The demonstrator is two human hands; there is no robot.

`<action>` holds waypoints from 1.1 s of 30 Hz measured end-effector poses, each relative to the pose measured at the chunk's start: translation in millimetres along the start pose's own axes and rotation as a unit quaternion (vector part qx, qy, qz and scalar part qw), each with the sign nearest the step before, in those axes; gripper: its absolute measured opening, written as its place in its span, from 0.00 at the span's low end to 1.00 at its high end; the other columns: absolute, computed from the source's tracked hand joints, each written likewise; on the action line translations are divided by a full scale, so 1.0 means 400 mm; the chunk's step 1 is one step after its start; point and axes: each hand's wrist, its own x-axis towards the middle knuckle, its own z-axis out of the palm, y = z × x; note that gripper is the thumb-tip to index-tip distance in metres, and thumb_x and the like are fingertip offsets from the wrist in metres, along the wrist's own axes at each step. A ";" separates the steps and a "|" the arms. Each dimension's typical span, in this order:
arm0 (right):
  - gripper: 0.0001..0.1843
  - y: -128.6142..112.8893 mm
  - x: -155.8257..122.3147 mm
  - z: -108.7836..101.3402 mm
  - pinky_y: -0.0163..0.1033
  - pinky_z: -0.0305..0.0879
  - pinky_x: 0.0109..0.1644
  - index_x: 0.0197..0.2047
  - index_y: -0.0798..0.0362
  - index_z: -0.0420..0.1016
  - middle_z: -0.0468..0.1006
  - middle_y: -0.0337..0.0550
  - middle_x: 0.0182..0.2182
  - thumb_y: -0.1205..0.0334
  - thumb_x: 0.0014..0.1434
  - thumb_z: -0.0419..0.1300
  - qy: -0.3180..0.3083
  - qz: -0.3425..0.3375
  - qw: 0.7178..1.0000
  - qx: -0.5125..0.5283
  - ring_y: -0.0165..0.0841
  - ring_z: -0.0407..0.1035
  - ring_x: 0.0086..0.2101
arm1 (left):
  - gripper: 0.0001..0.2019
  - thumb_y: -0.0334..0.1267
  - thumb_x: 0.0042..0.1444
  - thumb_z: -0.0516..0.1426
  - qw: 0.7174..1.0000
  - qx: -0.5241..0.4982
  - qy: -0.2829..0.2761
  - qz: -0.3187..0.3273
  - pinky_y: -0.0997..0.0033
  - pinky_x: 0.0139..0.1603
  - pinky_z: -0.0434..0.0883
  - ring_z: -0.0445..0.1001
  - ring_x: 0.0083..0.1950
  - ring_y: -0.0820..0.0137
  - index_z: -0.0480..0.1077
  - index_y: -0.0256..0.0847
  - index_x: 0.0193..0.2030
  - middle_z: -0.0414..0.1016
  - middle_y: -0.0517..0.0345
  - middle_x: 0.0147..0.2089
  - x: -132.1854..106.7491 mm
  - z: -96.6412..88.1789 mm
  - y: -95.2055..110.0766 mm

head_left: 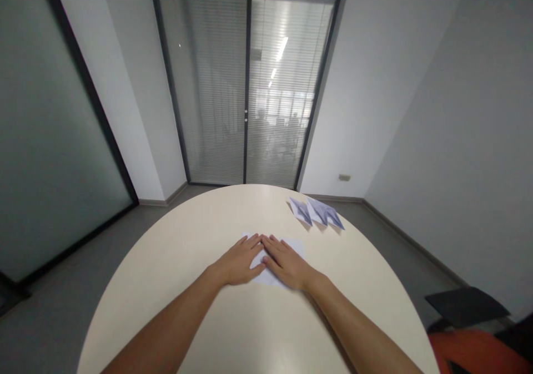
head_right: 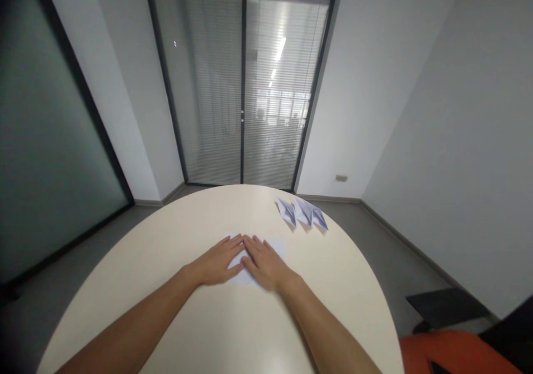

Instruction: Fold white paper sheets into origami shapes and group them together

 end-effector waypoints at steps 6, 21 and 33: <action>0.41 0.040 0.001 0.009 0.55 0.35 0.73 0.75 0.54 0.43 0.41 0.49 0.73 0.37 0.69 0.36 -0.023 0.084 0.996 -0.030 0.46 0.34 0.71 | 0.32 0.52 0.67 0.48 0.999 0.001 -0.024 -0.023 0.53 0.74 0.45 0.44 0.76 0.60 0.51 0.40 0.73 0.46 0.47 0.76 -0.001 0.002 -0.003; 0.35 0.029 -0.007 -0.028 0.55 0.35 0.73 0.73 0.57 0.52 0.47 0.52 0.72 0.44 0.71 0.41 0.045 0.059 0.994 -0.080 0.44 0.37 0.71 | 0.32 0.55 0.67 0.46 0.997 0.009 -0.001 -0.075 0.54 0.74 0.46 0.43 0.77 0.59 0.53 0.41 0.72 0.46 0.46 0.76 -0.001 0.010 -0.014; 0.41 0.006 -0.016 -0.018 0.57 0.34 0.72 0.74 0.47 0.47 0.42 0.47 0.73 0.35 0.66 0.47 -0.043 0.035 0.998 -0.015 0.47 0.35 0.71 | 0.27 0.48 0.68 0.45 0.981 0.053 0.045 -0.180 0.47 0.72 0.50 0.51 0.75 0.55 0.58 0.39 0.70 0.54 0.44 0.73 0.012 0.030 -0.035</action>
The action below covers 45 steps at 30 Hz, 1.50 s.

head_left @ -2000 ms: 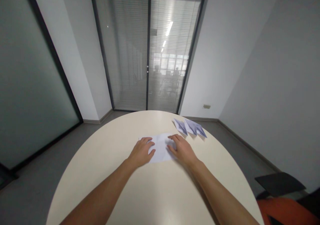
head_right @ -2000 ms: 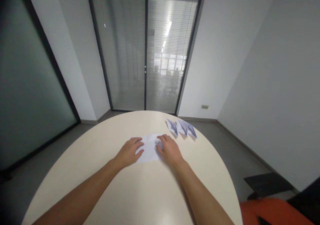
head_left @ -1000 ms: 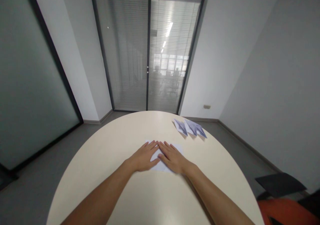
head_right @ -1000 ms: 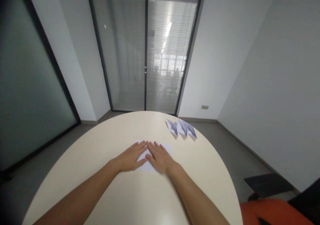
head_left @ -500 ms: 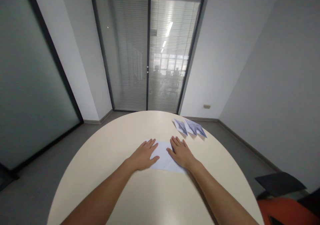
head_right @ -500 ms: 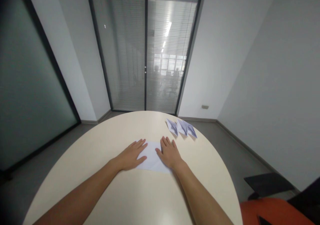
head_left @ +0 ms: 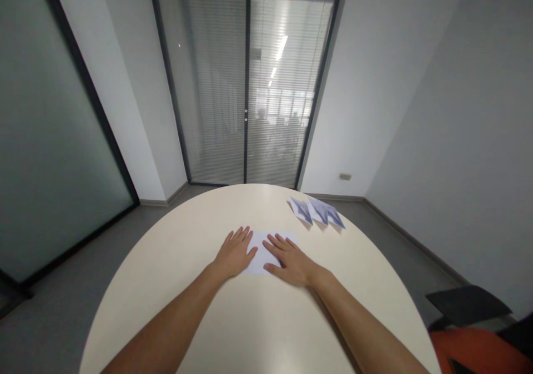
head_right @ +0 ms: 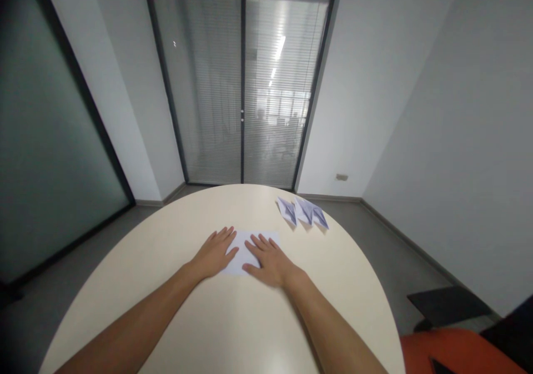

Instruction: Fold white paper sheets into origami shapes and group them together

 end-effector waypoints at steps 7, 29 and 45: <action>0.46 0.035 -0.001 0.003 0.57 0.33 0.72 0.74 0.47 0.46 0.41 0.47 0.73 0.29 0.62 0.46 -0.001 0.041 0.999 -0.002 0.48 0.33 0.71 | 0.25 0.44 0.67 0.46 0.995 0.050 0.051 -0.074 0.40 0.71 0.48 0.53 0.73 0.49 0.60 0.40 0.68 0.58 0.43 0.72 0.001 0.013 -0.022; 0.34 0.029 -0.002 -0.018 0.60 0.46 0.70 0.70 0.50 0.61 0.57 0.53 0.69 0.43 0.66 0.52 0.054 -0.062 0.997 -0.011 0.49 0.51 0.68 | 0.28 0.50 0.69 0.44 0.998 -0.019 -0.056 0.003 0.46 0.72 0.49 0.46 0.76 0.52 0.57 0.40 0.71 0.49 0.46 0.75 -0.005 -0.029 -0.009; 0.32 0.079 0.001 -0.007 0.55 0.54 0.68 0.66 0.56 0.68 0.66 0.57 0.64 0.45 0.66 0.55 0.128 -0.038 0.991 -0.003 0.48 0.59 0.64 | 0.33 0.60 0.61 0.53 1.000 -0.025 0.002 -0.002 0.42 0.70 0.53 0.53 0.73 0.45 0.66 0.43 0.66 0.58 0.45 0.72 -0.008 -0.026 -0.029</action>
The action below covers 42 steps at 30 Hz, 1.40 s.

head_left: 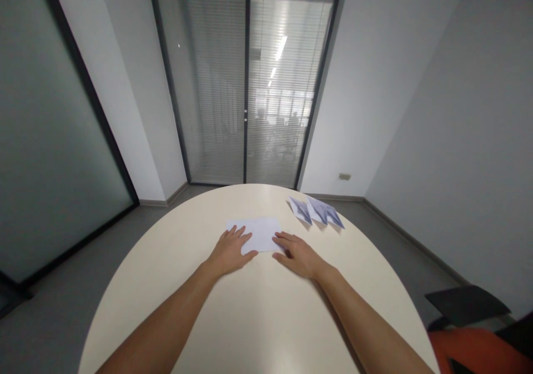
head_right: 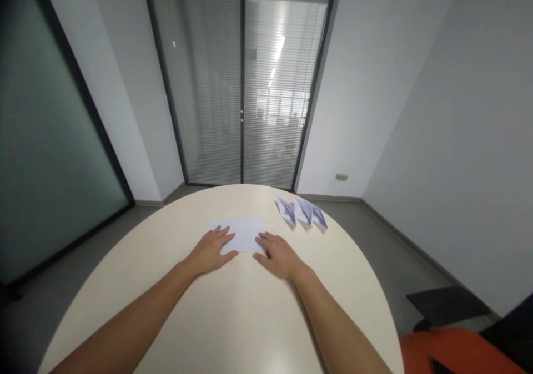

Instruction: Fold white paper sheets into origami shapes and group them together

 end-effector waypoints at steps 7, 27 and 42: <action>0.28 -0.005 0.002 0.003 0.53 0.60 0.65 0.62 0.56 0.72 0.73 0.58 0.59 0.50 0.63 0.59 0.055 -0.028 0.998 -0.022 0.47 0.66 0.59 | 0.23 0.52 0.64 0.52 0.997 -0.018 0.047 0.060 0.52 0.67 0.63 0.66 0.67 0.53 0.73 0.42 0.59 0.70 0.50 0.65 0.000 -0.005 0.004; 0.19 0.022 -0.004 -0.033 0.43 0.66 0.50 0.50 0.51 0.77 0.82 0.47 0.45 0.57 0.70 0.46 0.061 0.044 0.997 0.002 0.40 0.74 0.45 | 0.15 0.45 0.63 0.53 0.992 -0.096 0.053 0.069 0.66 0.54 0.71 0.78 0.50 0.62 0.78 0.46 0.50 0.81 0.57 0.51 -0.012 -0.051 0.016; 0.26 0.074 0.021 0.006 0.40 0.68 0.37 0.55 0.53 0.67 0.75 0.44 0.34 0.43 0.63 0.56 0.235 0.130 0.939 0.216 0.38 0.71 0.37 | 0.15 0.44 0.65 0.51 0.950 -0.222 0.219 0.007 0.70 0.43 0.69 0.77 0.37 0.67 0.77 0.42 0.38 0.82 0.57 0.37 0.008 -0.044 0.001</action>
